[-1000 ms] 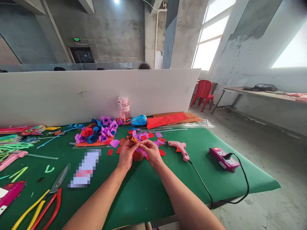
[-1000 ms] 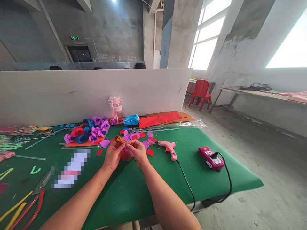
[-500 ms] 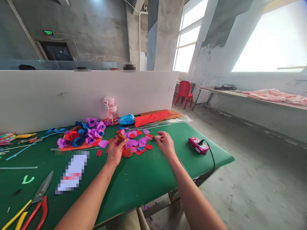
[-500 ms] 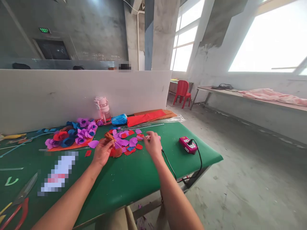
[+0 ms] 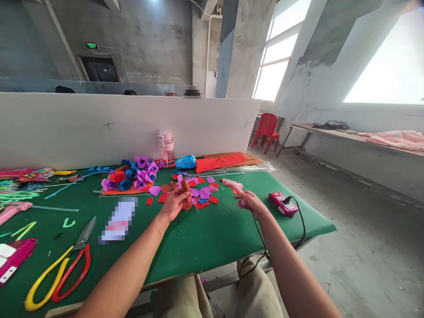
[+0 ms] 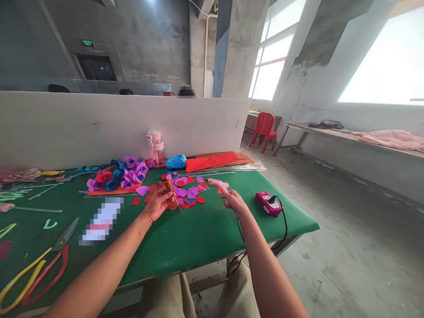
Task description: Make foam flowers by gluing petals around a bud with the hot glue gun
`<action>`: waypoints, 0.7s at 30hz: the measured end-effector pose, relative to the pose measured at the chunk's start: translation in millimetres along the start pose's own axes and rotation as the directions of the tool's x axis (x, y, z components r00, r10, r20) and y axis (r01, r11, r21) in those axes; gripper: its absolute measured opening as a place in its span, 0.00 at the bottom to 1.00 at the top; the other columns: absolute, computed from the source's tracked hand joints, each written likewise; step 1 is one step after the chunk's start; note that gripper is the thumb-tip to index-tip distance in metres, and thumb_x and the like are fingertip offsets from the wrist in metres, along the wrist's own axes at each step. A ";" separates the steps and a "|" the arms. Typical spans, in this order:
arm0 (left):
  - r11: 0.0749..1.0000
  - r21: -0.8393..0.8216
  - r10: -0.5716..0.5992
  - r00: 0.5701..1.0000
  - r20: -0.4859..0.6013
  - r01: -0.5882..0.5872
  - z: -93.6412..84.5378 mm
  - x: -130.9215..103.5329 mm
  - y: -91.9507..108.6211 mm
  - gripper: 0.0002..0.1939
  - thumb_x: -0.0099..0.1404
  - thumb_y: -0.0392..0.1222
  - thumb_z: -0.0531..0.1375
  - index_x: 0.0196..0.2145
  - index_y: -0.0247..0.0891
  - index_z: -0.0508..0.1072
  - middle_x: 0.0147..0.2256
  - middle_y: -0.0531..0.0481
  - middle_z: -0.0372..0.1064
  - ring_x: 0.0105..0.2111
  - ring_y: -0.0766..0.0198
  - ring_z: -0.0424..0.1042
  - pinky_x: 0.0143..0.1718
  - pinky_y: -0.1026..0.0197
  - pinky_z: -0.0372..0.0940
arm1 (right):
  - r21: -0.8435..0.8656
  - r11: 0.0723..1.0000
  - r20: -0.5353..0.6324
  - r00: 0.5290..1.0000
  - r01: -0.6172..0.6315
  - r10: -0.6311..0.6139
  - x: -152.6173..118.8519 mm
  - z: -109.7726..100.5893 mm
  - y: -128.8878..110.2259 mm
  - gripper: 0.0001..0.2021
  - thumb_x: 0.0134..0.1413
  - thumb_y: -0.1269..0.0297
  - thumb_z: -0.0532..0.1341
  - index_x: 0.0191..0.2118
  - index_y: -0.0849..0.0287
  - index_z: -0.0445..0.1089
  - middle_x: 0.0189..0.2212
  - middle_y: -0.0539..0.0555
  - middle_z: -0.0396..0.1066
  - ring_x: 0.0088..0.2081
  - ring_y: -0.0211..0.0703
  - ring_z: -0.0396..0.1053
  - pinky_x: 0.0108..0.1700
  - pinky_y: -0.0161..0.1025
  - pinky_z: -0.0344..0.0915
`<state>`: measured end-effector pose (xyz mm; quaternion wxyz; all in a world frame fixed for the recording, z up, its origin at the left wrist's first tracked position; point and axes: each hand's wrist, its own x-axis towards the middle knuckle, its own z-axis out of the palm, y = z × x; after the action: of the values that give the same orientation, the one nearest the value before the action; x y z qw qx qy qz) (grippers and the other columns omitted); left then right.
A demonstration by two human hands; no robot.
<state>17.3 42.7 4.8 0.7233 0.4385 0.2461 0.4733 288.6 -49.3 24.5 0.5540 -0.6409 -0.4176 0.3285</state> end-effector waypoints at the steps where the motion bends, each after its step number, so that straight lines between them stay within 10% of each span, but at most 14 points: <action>1: 1.000 -0.008 -0.006 1.000 0.000 0.006 0.1 0.0 -0.6 0.14 0.46 0.38 0.71 0.31 0.33 0.75 0.26 0.51 0.72 0.24 0.72 0.67 0.28 0.66 0.63 | 0.077 0.996 0.027 0.999 -0.037 0.035 -7.8 3.0 -1.1 0.05 0.39 0.67 0.61 0.27 0.58 0.67 0.26 0.53 0.72 0.21 0.36 0.65 0.23 0.35 0.64; 7: 0.999 0.018 -0.048 0.998 0.036 0.048 2.7 -0.8 -4.8 0.14 0.46 0.39 0.71 0.31 0.33 0.75 0.26 0.51 0.71 0.23 0.71 0.67 0.27 0.65 0.62 | 0.423 0.878 0.305 0.947 -0.225 0.096 -47.3 38.7 -15.5 0.13 0.45 0.59 0.62 0.37 0.59 0.68 0.32 0.55 0.75 0.19 0.33 0.60 0.16 0.32 0.53; 21: 0.999 0.040 0.026 0.998 -0.061 -0.023 5.2 -0.5 -4.0 0.14 0.45 0.39 0.71 0.31 0.34 0.76 0.27 0.52 0.71 0.25 0.71 0.65 0.29 0.65 0.60 | -0.052 0.945 0.242 0.923 0.321 -0.300 -65.6 73.6 -11.7 0.18 0.58 0.53 0.55 0.49 0.57 0.63 0.25 0.48 0.66 0.21 0.36 0.60 0.24 0.33 0.57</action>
<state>23.0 39.5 3.9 0.7008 0.4407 0.2721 0.4906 193.0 -75.8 20.8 0.5172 -0.5485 -0.5899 0.2892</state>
